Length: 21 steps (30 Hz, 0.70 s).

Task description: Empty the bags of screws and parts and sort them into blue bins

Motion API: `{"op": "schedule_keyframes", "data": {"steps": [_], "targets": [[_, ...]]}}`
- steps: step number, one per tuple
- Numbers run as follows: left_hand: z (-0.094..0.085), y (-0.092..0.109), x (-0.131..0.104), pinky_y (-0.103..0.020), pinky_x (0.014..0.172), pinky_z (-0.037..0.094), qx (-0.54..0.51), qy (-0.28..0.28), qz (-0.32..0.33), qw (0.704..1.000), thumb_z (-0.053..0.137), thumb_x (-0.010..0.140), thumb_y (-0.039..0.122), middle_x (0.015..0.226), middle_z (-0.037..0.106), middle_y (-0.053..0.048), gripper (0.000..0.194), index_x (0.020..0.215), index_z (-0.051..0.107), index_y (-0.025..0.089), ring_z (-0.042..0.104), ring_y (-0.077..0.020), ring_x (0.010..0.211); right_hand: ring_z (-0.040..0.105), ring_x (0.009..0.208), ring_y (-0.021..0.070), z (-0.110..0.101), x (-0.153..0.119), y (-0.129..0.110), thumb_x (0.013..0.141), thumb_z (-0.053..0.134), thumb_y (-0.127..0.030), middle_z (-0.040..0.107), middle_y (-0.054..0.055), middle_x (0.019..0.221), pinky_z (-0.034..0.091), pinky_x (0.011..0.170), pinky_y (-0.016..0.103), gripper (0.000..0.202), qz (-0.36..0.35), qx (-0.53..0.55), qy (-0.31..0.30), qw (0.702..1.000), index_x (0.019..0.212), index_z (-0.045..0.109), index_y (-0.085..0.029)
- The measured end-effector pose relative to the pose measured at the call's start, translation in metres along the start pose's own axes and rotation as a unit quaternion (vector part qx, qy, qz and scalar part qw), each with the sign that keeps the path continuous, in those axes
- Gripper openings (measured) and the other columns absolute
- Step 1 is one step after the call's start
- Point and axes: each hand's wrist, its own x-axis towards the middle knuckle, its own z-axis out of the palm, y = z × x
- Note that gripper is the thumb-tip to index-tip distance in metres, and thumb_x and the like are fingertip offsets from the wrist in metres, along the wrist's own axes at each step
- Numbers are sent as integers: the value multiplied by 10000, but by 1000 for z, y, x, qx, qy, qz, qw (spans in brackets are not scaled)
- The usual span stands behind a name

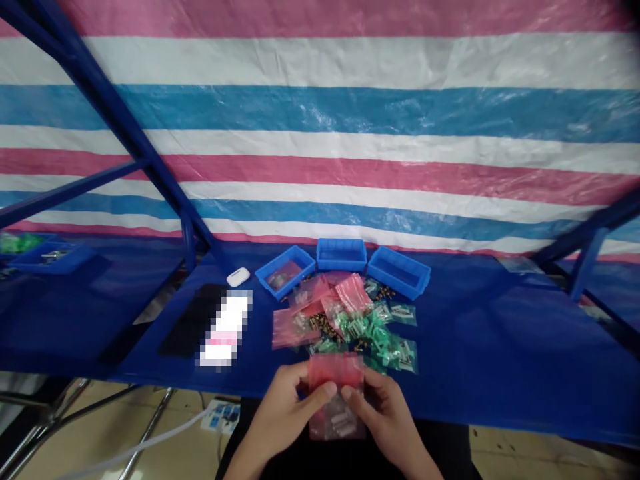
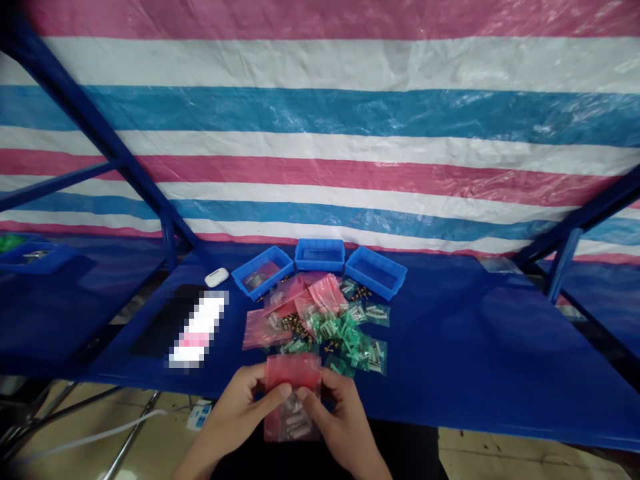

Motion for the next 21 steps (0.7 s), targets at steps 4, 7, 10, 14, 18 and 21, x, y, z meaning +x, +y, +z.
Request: {"op": "schedule_keyframes", "data": {"steps": [4, 7, 10, 14, 18, 21], "targets": [[-2, -9, 5, -237, 641, 461, -25, 56, -15, 998, 650, 838, 390, 755, 680, -47, 270, 813, 698, 126, 597, -161, 696, 592, 783, 184, 4, 0, 5, 828, 666, -406, 653, 44, 878, 496, 720, 293, 267, 12, 53, -21, 998, 997, 663, -198], [-5, -16, 8, -220, 589, 441, -72, 135, -37, 988, 673, 815, 406, 701, 638, -23, 288, 793, 654, 120, 555, -126, 619, 520, 641, 124, 7, 0, 8, 824, 677, -394, 580, 6, 777, 453, 584, 236, 227, 27, 86, -65, 994, 905, 619, -190], [-6, -16, 7, -210, 502, 411, -123, 126, -66, 982, 700, 780, 437, 620, 585, -2, 322, 778, 633, 121, 501, -105, 526, 474, 574, 99, 9, 3, 8, 850, 644, -411, 522, -15, 702, 419, 554, 224, 241, 33, 105, -17, 994, 828, 587, -179], [-5, -11, -5, -244, 551, 458, -142, 68, -109, 981, 751, 709, 471, 740, 658, -49, 390, 900, 667, 141, 590, -158, 626, 414, 593, 85, 3, 9, 4, 844, 654, -415, 471, -28, 667, 367, 563, 197, 267, 23, 117, 96, 988, 767, 572, -173], [-5, -6, -13, -310, 761, 485, -127, 89, -142, 978, 782, 655, 491, 963, 695, -92, 482, 1001, 673, 174, 632, -227, 874, 399, 593, 86, -5, 13, 3, 847, 648, -429, 492, -17, 662, 333, 548, 199, 279, 41, 89, 75, 992, 779, 613, -160], [-7, -4, -8, -293, 764, 455, -105, 74, -137, 982, 724, 698, 540, 928, 684, -75, 463, 969, 690, 166, 603, -221, 876, 441, 621, 100, -6, 13, 5, 856, 638, -429, 538, -2, 685, 349, 576, 212, 281, 40, 65, 34, 996, 791, 632, -156]]}}
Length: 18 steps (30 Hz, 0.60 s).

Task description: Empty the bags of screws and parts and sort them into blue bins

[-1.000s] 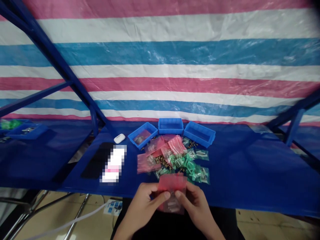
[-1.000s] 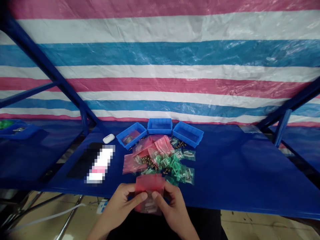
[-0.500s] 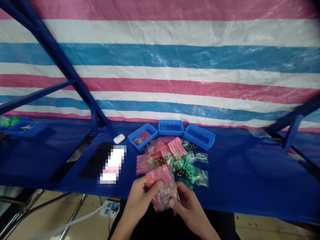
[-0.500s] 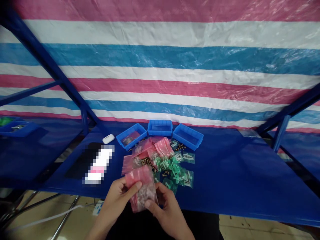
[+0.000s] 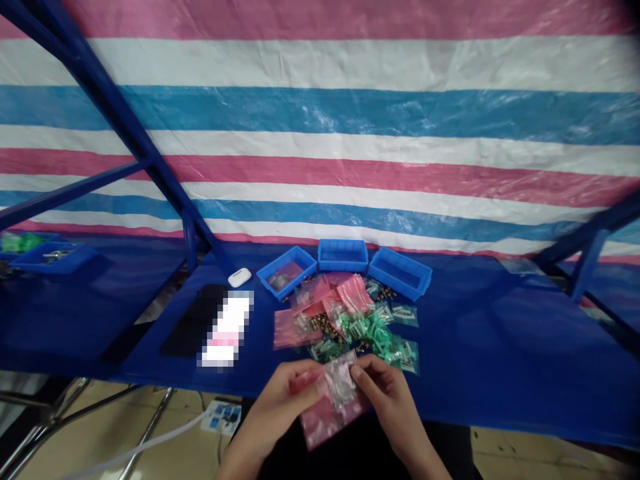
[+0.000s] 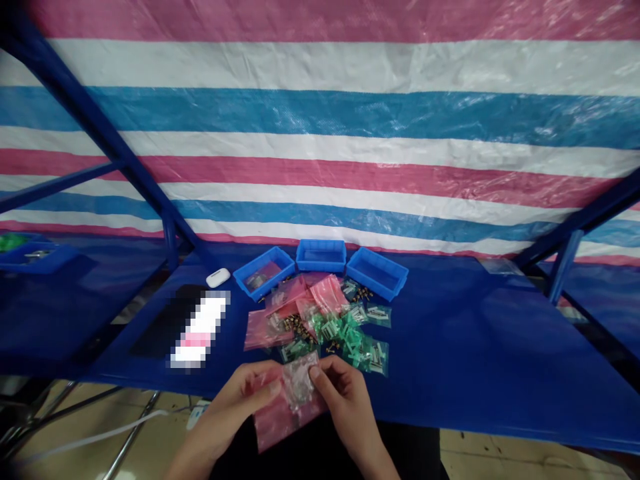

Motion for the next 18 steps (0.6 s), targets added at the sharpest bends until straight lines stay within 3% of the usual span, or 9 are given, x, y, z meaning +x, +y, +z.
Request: {"op": "schedule_keyframes", "data": {"steps": [3, 6, 10, 14, 18], "targets": [[-1, 4, 9, -253, 671, 398, 66, -37, 19, 997, 670, 756, 522, 780, 629, -31, 391, 851, 688, 143, 550, -177, 765, 453, 635, 106, 1, 0, 3, 859, 635, -420, 545, -4, 691, 351, 589, 214, 269, -14, -37, -1, 999, 790, 638, -160], [-4, 7, 14, -233, 587, 314, 126, -113, 39, 985, 619, 817, 447, 654, 517, 18, 331, 736, 639, 127, 453, -124, 640, 483, 656, 121, 1, -2, 3, 851, 644, -419, 573, 4, 709, 365, 603, 218, 257, -21, -77, 1, 997, 801, 653, -167], [-3, 9, 16, -224, 551, 247, 144, -182, 51, 971, 602, 821, 354, 618, 416, 45, 264, 688, 585, 127, 362, -97, 594, 530, 671, 142, 2, -5, 0, 841, 653, -414, 619, 21, 735, 393, 615, 226, 237, -24, -101, 9, 995, 831, 679, -178], [2, 4, 18, -223, 533, 217, 143, -172, 46, 974, 610, 811, 364, 604, 369, 51, 287, 653, 544, 133, 325, -93, 583, 563, 690, 153, 1, -4, -1, 836, 662, -402, 648, 33, 760, 427, 631, 231, 220, -30, -89, 13, 996, 860, 687, -184], [-8, 6, 23, -214, 542, 262, 135, -109, 62, 983, 616, 817, 444, 614, 403, 45, 355, 658, 535, 138, 361, -99, 591, 552, 624, 148, -5, -3, 1, 857, 623, -424, 623, 24, 738, 453, 566, 240, 307, -54, -53, 65, 995, 1066, 655, -201]]}}
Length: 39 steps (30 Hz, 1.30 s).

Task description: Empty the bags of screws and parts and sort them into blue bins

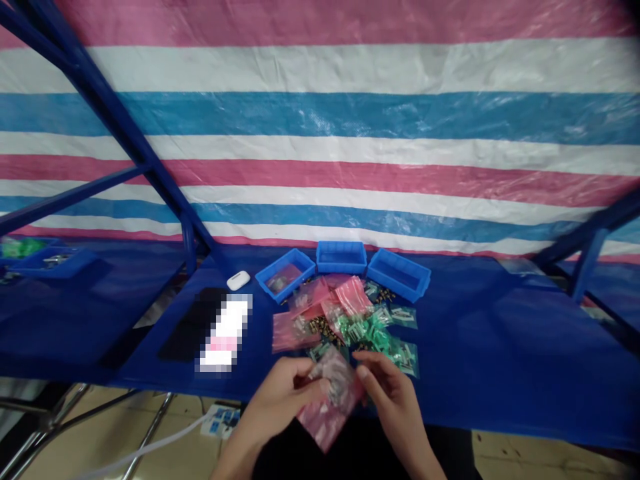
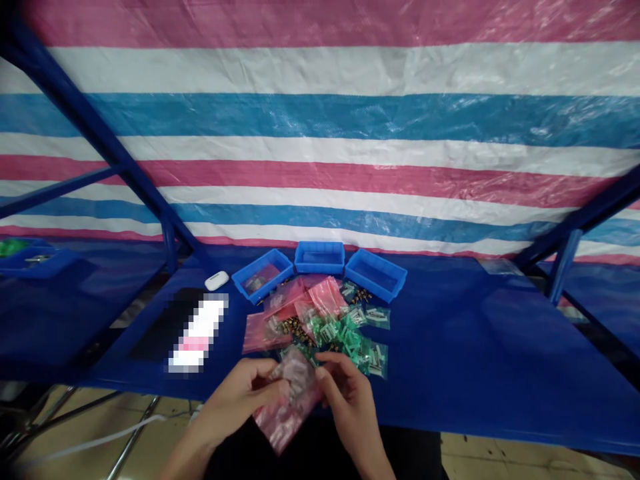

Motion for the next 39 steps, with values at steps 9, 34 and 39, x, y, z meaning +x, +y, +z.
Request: {"op": "schedule_keyframes", "data": {"steps": [9, 34, 39], "targets": [[-83, 34, 23, -249, 717, 447, 256, 479, 134, 829, 600, 847, 471, 880, 678, -21, 331, 981, 694, 183, 594, -173, 760, 574, 654, 169, -67, 5, 23, 836, 632, -464, 656, 40, 800, 457, 602, 273, 473, -63, -131, 279, 949, 1219, 578, -193], [-122, 42, 146, -282, 714, 458, 670, 147, 85, 723, 483, 854, 102, 1032, 648, -96, 203, 996, 594, 194, 592, -229, 957, 664, 752, 230, -83, 12, 39, 839, 608, -492, 708, 85, 877, 521, 679, 305, 396, -48, -184, 258, 947, 1063, 662, -171], [-123, 42, 150, -302, 749, 466, 662, 133, 88, 732, 477, 883, 162, 1049, 653, -112, 183, 1017, 599, 186, 616, -245, 970, 670, 762, 230, -83, 12, 36, 855, 579, -509, 722, 78, 877, 506, 672, 285, 381, -39, -224, 253, 940, 1011, 688, -178]]}}
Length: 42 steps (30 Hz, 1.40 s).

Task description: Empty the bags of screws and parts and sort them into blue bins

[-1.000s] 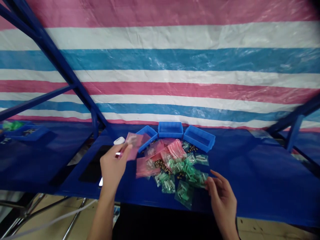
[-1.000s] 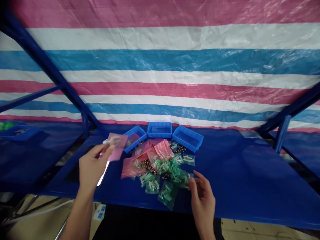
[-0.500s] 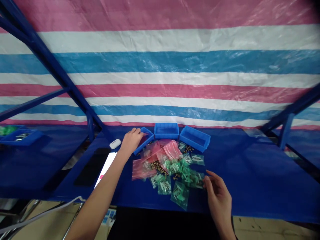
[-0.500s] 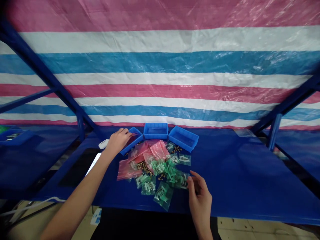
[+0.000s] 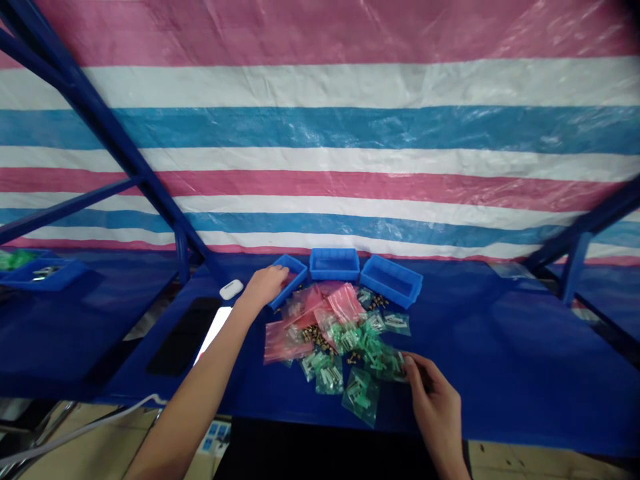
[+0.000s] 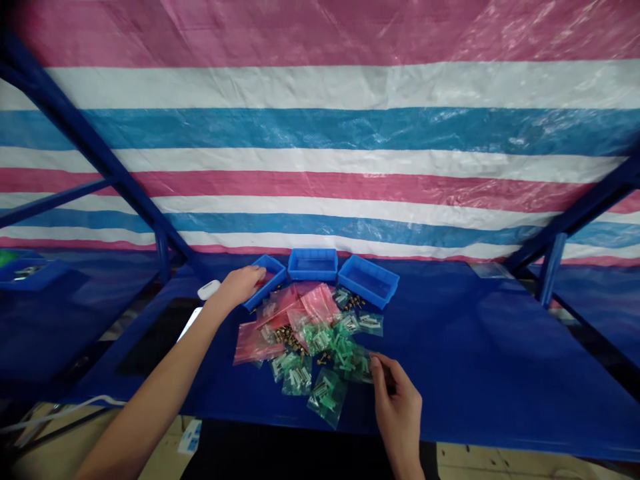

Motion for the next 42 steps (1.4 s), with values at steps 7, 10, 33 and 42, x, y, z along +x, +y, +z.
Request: {"op": "schedule_keyframes", "data": {"steps": [7, 10, 33, 42], "targets": [[5, 7, 3, -330, 836, 461, -18, 16, -15, 1000, 435, 923, 190, 1184, 606, -148, 272, 1163, 564, 188, 554, -261, 1105, 671, 752, 238, -1, -1, -1, 861, 574, -511, 723, 88, 867, 507, 646, 282, 387, -16, -3, 7, 1000, 995, 694, -168], [7, 2, 5, -310, 791, 469, -39, 0, -22, 999, 457, 903, 192, 1130, 634, -132, 232, 1086, 598, 185, 601, -246, 1018, 661, 728, 235, -1, -1, -1, 859, 580, -506, 720, 88, 843, 499, 616, 277, 379, -22, -6, 12, 1000, 980, 696, -166], [13, -11, 1, -253, 871, 469, -220, -8, -5, 975, 408, 825, 71, 1086, 723, -40, 409, 1075, 695, 220, 667, -193, 990, 610, 763, 197, -2, -8, -2, 882, 557, -498, 676, 40, 838, 440, 685, 258, 326, -16, -15, 56, 998, 953, 675, -203], [23, -5, 2, -337, 941, 451, -234, 82, -17, 969, 361, 959, 340, 1140, 694, -77, 370, 1120, 663, 199, 633, -242, 1052, 622, 770, 188, -2, -8, 2, 874, 569, -497, 684, 22, 845, 441, 686, 253, 313, -19, -18, 51, 998, 953, 674, -212]]}}
